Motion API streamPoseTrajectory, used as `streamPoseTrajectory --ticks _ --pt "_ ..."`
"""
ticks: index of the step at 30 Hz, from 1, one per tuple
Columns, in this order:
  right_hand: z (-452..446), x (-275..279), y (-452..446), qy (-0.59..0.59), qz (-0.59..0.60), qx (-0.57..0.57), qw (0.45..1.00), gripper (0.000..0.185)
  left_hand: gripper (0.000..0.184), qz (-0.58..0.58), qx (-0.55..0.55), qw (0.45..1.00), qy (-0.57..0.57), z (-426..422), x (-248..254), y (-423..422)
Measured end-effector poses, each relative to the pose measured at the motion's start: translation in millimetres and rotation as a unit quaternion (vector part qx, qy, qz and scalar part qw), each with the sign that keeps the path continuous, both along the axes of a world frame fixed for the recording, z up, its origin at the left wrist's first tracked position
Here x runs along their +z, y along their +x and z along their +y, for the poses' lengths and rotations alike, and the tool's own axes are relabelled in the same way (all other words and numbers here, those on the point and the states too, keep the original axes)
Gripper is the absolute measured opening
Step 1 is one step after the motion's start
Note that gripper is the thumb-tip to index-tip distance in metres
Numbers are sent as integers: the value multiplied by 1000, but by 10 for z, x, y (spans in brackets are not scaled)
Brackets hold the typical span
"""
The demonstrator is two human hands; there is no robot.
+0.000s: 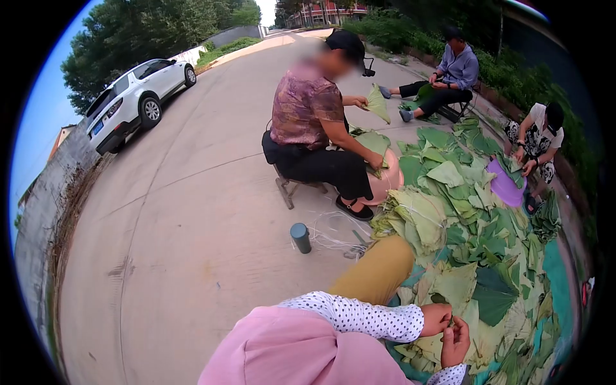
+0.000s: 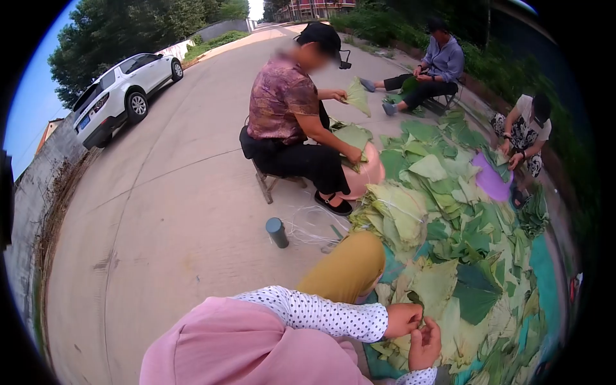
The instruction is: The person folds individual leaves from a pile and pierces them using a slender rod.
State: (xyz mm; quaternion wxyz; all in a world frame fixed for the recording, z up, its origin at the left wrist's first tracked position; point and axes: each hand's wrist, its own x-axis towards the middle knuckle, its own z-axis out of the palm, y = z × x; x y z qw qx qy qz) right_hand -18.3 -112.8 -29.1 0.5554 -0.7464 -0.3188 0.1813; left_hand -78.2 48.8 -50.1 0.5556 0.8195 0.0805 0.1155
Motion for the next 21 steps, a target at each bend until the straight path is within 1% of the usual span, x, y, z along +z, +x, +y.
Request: streamPoseTrajectory --ticks 1,2,3,4,6,8,10,11,13,17,19,20,21 --pt "38 -10 -8 5 21 9 1000 41 13 22 -7 1000 9 -19 67 -37" --pt "52 7 -15 5 20 10 1000 41 14 44 -15 999 18 -21 113 -67" --pt "96 92 -57 -6 53 -1 999 39 15 34 -27 998 42 2 140 -83" --pt "116 136 -75 -18 86 -12 996 37 15 33 -28 998 41 -4 141 -82" --pt "78 48 -27 -4 85 -17 996 34 14 22 2 998 61 -40 150 -83" --pt "57 -41 5 9 84 -23 996 31 14 10 1 998 59 -27 73 -57" --pt "-4 -90 15 7 32 -58 998 28 14 -2 -7 998 55 -44 18 -28" --pt "-29 -117 20 5 33 -64 997 28 14 -1 -16 999 49 -38 -11 -16" --pt "-70 -136 13 -66 -25 -68 995 25 13 -4 -37 999 32 -53 10 -29" --pt "-157 -39 -21 -79 9 -85 993 19 13 -25 -67 997 27 -125 90 -29" --pt "-232 -75 20 -69 51 -140 986 14 13 -40 -70 996 -26 -153 140 -25" --pt "-274 -131 86 -72 54 -148 985 14 13 -38 -79 996 -30 -142 158 -19" --pt "-321 -202 161 -65 28 -142 987 13 12 -70 -72 994 -48 -116 218 -21"
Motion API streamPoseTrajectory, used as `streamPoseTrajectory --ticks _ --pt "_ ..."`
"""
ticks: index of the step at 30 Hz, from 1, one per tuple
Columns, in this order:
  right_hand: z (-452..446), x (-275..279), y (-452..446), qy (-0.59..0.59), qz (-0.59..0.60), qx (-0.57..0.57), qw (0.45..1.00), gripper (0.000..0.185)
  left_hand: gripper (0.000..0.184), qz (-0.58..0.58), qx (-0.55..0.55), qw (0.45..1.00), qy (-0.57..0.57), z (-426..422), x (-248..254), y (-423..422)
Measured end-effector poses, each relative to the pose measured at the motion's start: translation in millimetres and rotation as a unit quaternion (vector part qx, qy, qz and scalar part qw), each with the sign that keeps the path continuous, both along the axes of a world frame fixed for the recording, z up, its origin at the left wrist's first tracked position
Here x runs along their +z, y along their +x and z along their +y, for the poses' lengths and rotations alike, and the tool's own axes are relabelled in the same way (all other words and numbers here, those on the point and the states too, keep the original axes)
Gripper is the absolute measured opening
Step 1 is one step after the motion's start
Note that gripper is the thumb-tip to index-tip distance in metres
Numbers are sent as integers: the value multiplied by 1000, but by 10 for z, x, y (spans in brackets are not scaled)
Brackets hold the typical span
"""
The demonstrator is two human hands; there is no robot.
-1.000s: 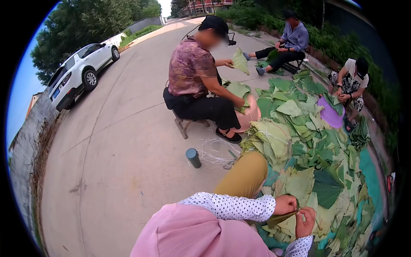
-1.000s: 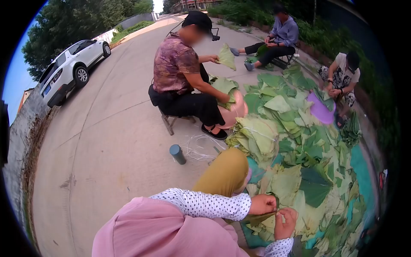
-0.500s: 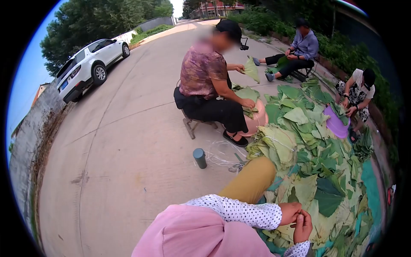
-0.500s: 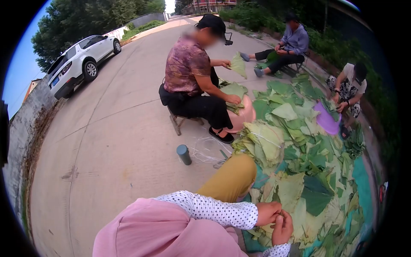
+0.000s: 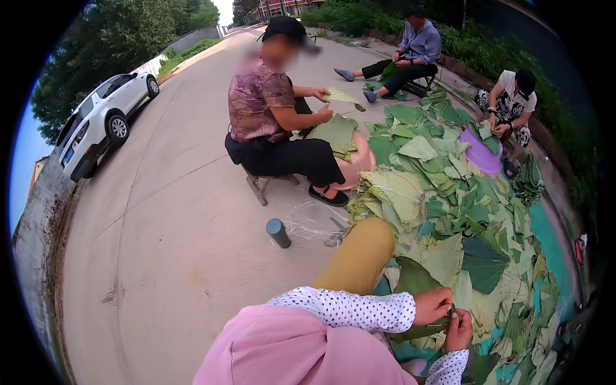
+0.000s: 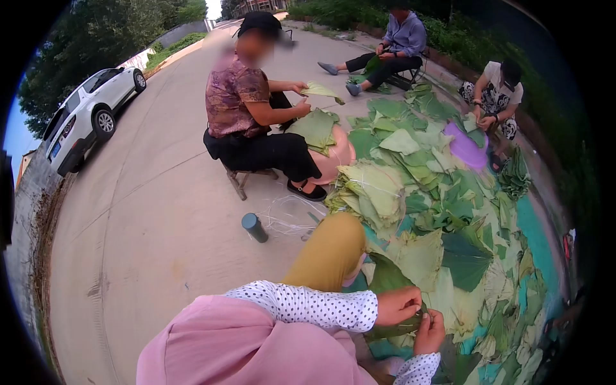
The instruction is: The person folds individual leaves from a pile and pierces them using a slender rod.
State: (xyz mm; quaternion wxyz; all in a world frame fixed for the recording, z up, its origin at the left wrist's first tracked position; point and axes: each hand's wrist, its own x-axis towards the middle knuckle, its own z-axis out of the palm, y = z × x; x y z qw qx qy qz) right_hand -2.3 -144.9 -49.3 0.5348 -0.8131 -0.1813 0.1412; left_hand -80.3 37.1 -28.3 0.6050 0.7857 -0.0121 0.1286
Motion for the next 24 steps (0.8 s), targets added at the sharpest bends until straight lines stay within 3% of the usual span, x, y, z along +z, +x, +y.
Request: streamPoseTrajectory --ticks 2,4,6,8,12,15,17,24 --pt "-170 16 -19 -31 4 -21 999 11 11 -53 -8 998 -19 -16 21 35" --pt "-306 -52 9 -71 -72 -52 993 12 11 59 -63 992 -96 33 97 15" --pt "-431 -102 17 -115 -150 -89 978 14 8 92 -90 978 -161 65 200 -35" --pt "-548 -67 33 -131 -124 -123 976 14 6 89 -82 969 -215 42 330 -35" --pt "-874 -391 166 -215 -61 -191 956 21 8 90 -75 981 -158 126 513 -85" --pt "-1191 -706 283 -243 -59 -275 928 23 8 93 -48 978 -182 202 541 -99" --pt "-1473 -703 363 -297 3 -282 912 24 8 97 -42 974 -202 262 571 -85" --pt "-2274 -801 548 -462 152 -359 796 33 8 83 -26 970 -227 338 579 -80"
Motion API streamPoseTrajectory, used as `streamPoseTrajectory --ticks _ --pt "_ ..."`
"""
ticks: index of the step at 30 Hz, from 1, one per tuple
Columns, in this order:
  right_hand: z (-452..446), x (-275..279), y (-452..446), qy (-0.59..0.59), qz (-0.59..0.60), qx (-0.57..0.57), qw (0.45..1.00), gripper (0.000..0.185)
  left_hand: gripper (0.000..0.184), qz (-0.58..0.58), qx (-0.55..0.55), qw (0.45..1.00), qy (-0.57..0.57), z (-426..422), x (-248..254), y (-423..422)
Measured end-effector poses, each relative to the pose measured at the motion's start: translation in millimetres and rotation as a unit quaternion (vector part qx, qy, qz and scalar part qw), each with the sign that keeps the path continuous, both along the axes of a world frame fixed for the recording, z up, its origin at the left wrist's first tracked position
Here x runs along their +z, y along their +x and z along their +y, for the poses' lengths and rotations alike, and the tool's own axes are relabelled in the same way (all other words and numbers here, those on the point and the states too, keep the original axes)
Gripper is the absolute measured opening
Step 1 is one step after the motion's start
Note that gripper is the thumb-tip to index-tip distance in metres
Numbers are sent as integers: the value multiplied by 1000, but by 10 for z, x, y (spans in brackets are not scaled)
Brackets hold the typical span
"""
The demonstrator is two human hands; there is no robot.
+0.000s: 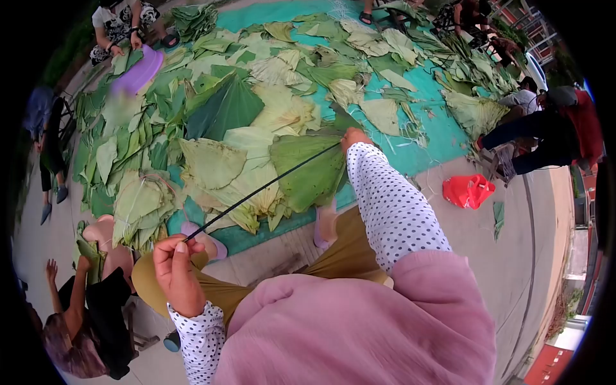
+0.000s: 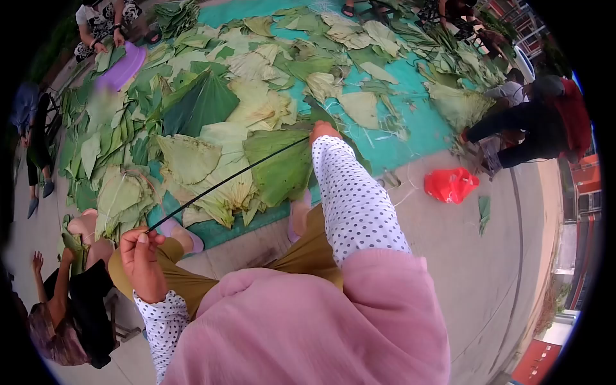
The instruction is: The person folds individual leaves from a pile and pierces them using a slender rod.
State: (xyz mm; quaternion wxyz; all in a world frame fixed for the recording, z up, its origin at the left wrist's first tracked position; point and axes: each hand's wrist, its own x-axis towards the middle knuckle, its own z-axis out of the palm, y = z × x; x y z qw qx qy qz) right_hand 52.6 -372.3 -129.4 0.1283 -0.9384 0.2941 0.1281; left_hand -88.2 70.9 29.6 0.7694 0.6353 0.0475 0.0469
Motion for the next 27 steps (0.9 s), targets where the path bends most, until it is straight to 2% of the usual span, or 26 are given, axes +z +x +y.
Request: streamPoseTrajectory --ticks 3,5,7,9,10,11,13,14,16,18,19,21,22,24,25,27 --pt "-206 153 -13 -31 20 -14 999 37 8 -6 -32 999 42 -19 -48 -11" --pt "-463 44 28 -67 38 -28 997 39 8 -6 -56 996 69 -43 -63 -15" --pt "-674 18 -15 -54 49 -42 996 43 7 -14 -65 998 -8 -92 -80 -6" --pt "-746 -42 9 -52 80 -38 995 49 6 5 -60 998 -15 -156 -47 13" --pt "-670 -37 -14 -72 70 -21 995 57 4 23 -54 998 -20 -171 -18 2" --pt "-576 -32 -12 -67 73 -11 995 57 4 27 -45 999 -14 -176 -11 -10" --pt "-169 182 -2 -142 44 163 975 65 5 18 -87 996 17 -194 -43 -22" --pt "-2 155 6 -123 -39 267 955 59 7 20 -89 995 26 -204 -64 -28" --pt "527 301 100 132 -47 413 900 50 7 28 -95 995 23 -250 -80 -31" --pt "1285 797 -217 381 -40 471 794 39 7 52 -116 992 25 -269 -113 -16" --pt "1599 969 -410 444 -51 503 740 35 7 53 -109 992 27 -289 -140 -4" --pt "2024 1289 -720 520 -24 519 678 27 7 64 -128 989 24 -292 -223 43" --pt "2094 1281 -776 522 -23 523 673 27 7 63 -154 986 21 -233 -290 70" --pt "2198 1262 -806 444 -153 510 720 20 7 60 -173 983 13 -197 -326 149" --pt "2211 1280 -783 446 -153 513 717 20 7 55 -199 979 1 -172 -347 214" --pt "2168 1359 -693 443 -132 437 771 18 10 46 -199 979 20 -93 -512 430"
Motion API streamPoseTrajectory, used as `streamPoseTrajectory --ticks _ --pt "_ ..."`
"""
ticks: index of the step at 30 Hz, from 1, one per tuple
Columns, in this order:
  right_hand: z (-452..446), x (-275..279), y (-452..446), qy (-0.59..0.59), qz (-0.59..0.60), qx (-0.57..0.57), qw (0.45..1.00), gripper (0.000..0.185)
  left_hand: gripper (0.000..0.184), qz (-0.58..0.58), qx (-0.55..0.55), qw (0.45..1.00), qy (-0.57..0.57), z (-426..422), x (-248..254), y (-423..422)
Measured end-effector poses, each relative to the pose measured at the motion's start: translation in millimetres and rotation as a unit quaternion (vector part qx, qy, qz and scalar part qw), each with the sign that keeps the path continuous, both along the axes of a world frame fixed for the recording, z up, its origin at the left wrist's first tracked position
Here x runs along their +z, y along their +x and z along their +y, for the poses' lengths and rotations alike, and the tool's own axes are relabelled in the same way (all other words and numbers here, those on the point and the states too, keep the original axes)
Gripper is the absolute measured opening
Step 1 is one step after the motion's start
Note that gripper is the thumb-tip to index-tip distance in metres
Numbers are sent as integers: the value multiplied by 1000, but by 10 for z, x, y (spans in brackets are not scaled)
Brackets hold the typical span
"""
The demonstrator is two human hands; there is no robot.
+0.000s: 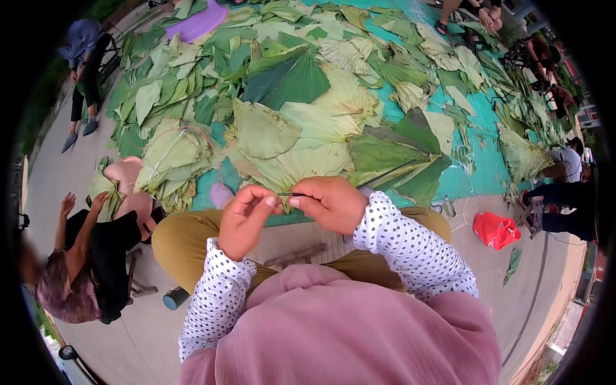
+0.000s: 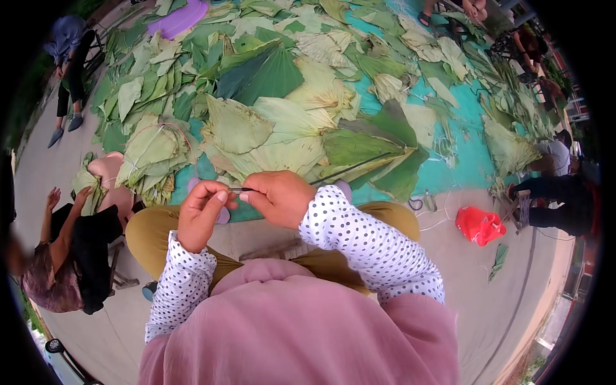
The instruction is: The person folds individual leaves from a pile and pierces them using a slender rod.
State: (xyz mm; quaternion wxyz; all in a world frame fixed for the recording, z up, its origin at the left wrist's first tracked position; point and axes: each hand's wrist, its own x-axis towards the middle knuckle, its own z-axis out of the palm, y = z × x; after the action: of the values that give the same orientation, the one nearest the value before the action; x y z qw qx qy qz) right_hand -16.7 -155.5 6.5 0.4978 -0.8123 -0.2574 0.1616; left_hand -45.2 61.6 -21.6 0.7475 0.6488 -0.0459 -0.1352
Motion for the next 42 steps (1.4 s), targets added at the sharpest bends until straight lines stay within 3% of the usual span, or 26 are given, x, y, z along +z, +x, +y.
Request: streamPoseTrajectory --ticks 2,4,8,9,11,14,15,18,19,22,24,26,27,29,35,42 --pt "50 43 26 32 -4 -28 999 17 14 78 45 996 16 139 -248 414" --pt "162 28 200 48 25 -99 994 18 26 166 175 965 106 373 -765 1177" --pt "225 22 319 9 45 -80 996 17 43 176 184 949 187 632 -1439 2022" --pt "256 -30 339 37 25 -79 996 17 43 179 186 948 187 779 -1844 2342" --pt "278 12 335 40 39 -82 995 17 53 57 164 923 344 980 -2533 2803" --pt "316 -34 463 35 50 -89 994 15 63 33 173 887 427 937 -2734 3190" --pt "304 -42 555 28 48 -82 995 14 70 93 135 866 472 929 -2719 3346" --pt "299 -94 651 10 39 -82 996 13 60 73 162 896 406 956 -2926 3461" --pt "304 -112 650 23 36 -82 996 13 36 94 139 887 430 906 -2735 3403" --pt "317 -141 609 40 22 -91 995 14 23 85 118 898 415 926 -2552 3251" --pt "316 -125 604 49 3 -102 994 14 22 67 123 900 412 934 -2373 3168" --pt "288 -100 640 41 5 -119 992 12 18 70 96 944 308 907 -2165 2949" --pt "296 -82 630 48 -1 -120 992 12 18 62 97 942 314 879 -1925 2767" --pt "277 -82 627 34 -16 -149 988 11 15 170 101 980 -21 688 -1366 2293" --pt "268 -151 551 -30 -108 -148 983 16 21 129 67 983 -115 305 -421 1246" --pt "329 -161 333 -25 -152 -128 980 18 25 108 84 984 -110 50 -133 576"
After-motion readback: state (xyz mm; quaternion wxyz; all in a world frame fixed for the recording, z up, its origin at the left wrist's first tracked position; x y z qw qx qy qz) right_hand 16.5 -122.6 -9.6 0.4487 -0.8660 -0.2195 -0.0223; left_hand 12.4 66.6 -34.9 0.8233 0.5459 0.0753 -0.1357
